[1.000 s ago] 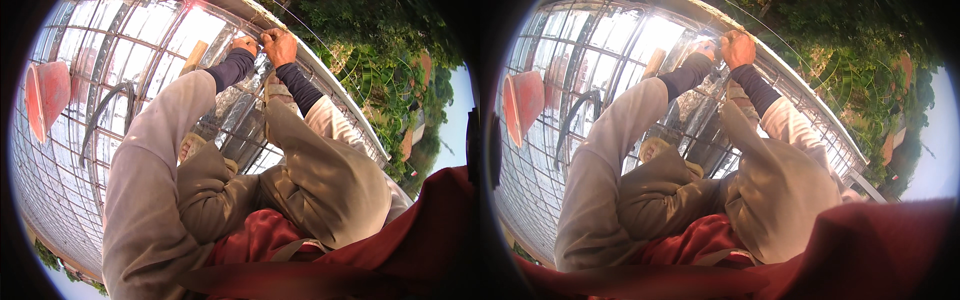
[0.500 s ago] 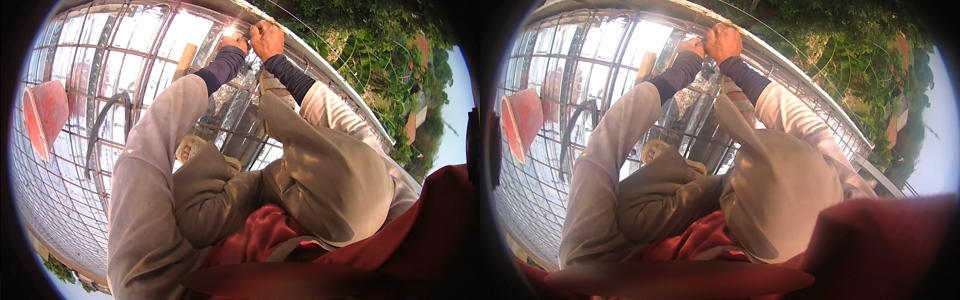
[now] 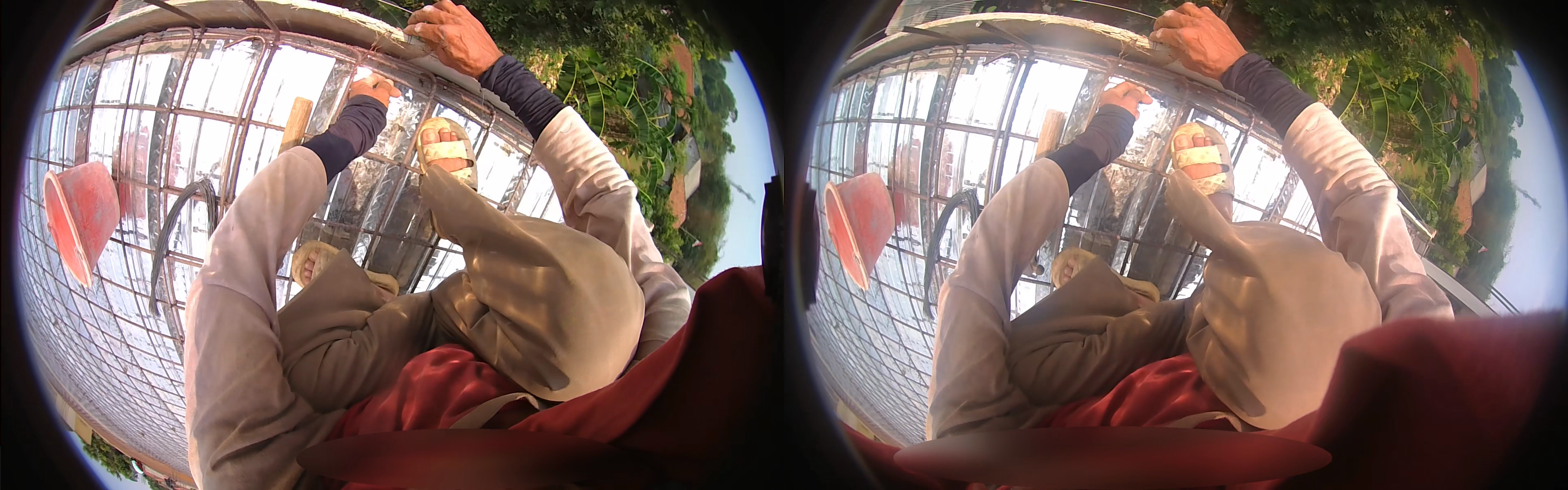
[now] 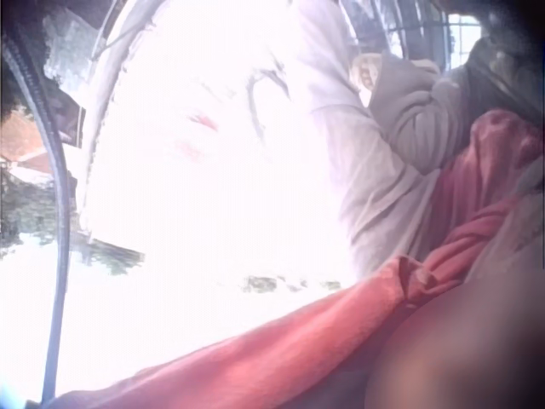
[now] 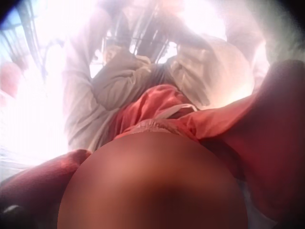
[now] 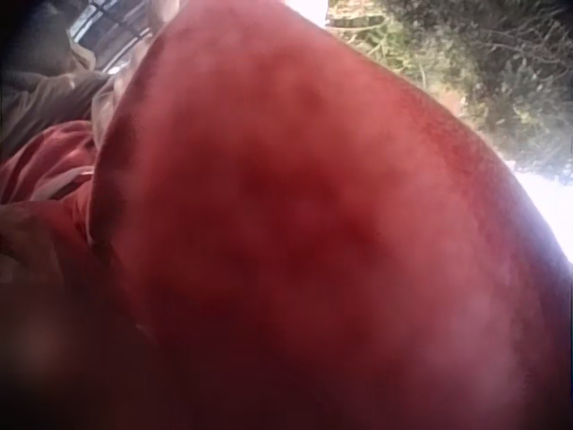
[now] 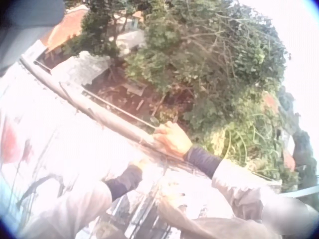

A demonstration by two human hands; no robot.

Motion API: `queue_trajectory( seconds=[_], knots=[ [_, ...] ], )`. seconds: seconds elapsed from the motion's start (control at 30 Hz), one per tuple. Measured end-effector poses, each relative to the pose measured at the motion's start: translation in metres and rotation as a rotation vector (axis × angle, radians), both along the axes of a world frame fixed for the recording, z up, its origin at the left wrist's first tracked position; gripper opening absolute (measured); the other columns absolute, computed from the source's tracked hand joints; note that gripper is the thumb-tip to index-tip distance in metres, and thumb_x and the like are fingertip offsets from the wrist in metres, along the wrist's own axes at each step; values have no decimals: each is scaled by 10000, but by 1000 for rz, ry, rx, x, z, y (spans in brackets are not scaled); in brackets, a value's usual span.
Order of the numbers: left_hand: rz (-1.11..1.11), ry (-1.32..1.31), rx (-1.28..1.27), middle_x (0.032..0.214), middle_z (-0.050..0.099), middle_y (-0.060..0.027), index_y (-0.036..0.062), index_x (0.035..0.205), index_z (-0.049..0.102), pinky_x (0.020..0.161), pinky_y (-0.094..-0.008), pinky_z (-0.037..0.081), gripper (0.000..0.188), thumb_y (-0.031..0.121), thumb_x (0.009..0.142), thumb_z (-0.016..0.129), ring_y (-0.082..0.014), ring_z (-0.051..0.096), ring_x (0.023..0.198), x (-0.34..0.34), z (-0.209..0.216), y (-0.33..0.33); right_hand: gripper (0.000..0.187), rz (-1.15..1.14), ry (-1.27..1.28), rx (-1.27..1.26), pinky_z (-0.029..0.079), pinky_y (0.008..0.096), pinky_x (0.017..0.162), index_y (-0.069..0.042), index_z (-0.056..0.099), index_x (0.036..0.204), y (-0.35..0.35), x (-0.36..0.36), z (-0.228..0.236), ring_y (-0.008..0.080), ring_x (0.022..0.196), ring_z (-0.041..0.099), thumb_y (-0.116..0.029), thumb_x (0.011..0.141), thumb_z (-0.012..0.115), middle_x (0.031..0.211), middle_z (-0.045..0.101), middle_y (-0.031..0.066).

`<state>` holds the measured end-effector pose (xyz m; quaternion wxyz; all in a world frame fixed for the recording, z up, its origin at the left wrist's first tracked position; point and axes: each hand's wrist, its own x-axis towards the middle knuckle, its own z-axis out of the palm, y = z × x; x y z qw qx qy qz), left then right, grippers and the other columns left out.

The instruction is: The person hammers nails into a metal frame using a hammer. They repeatedly pick nails from a pink bucket and drive them into the frame while standing on a metal grate.

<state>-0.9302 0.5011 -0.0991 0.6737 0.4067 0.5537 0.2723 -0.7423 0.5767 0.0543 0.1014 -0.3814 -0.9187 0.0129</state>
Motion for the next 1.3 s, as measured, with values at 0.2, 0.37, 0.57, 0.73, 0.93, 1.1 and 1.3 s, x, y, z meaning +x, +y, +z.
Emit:
queue_trajectory(
  seconds=[0.2,0.37,0.57,0.73,0.93,1.1,1.3],
  knots=[
    [-16,-60,-40,771,686,-35,46,923,682,440,-267,321,151,150,938,574,-67,387,476,-2,10,1,194,292,-7,-92,406,452,866,-138,693,981,44,21,-8,309,1012,525,-258,867,592,1085,631,73],
    [-19,-90,-93,896,729,-56,49,974,645,420,-238,317,135,163,974,572,-53,374,466,-6,4,3,256,481,21,-244,383,487,900,-147,707,1025,72,25,-10,326,1084,526,-316,921,546,1139,645,85],
    [17,-60,-212,880,734,-58,50,997,642,409,-235,309,109,124,968,567,-51,382,445,-1,25,4,203,413,-80,-147,419,412,988,-144,705,1075,58,24,-21,209,1109,544,-198,879,698,1062,635,-3],
    [-21,167,-10,784,704,-23,43,952,682,500,-229,370,151,137,929,566,-65,451,532,-4,10,-1,188,145,131,39,478,412,927,-98,688,1074,48,24,-10,233,1070,606,-134,895,646,1073,643,33],
    [36,169,-33,715,640,-28,35,802,655,582,-282,426,205,196,903,578,-79,507,620,9,31,-3,298,-513,726,-643,551,393,659,-13,673,1163,-68,-2,12,284,685,674,-139,919,557,751,675,132],
    [41,250,71,726,648,-43,2,827,652,585,-264,446,251,215,942,588,-76,540,639,10,31,-4,367,-925,1110,-1146,508,319,535,11,648,1264,-96,-30,-25,176,499,602,-195,983,533,590,646,95],
    [59,259,104,769,672,-42,-34,902,662,596,-254,463,273,207,987,568,-76,567,684,-4,-8,-11,337,-887,1427,-965,408,246,411,43,666,1215,-84,-59,-78,67,456,512,-223,1020,598,609,617,36]
  ],
)
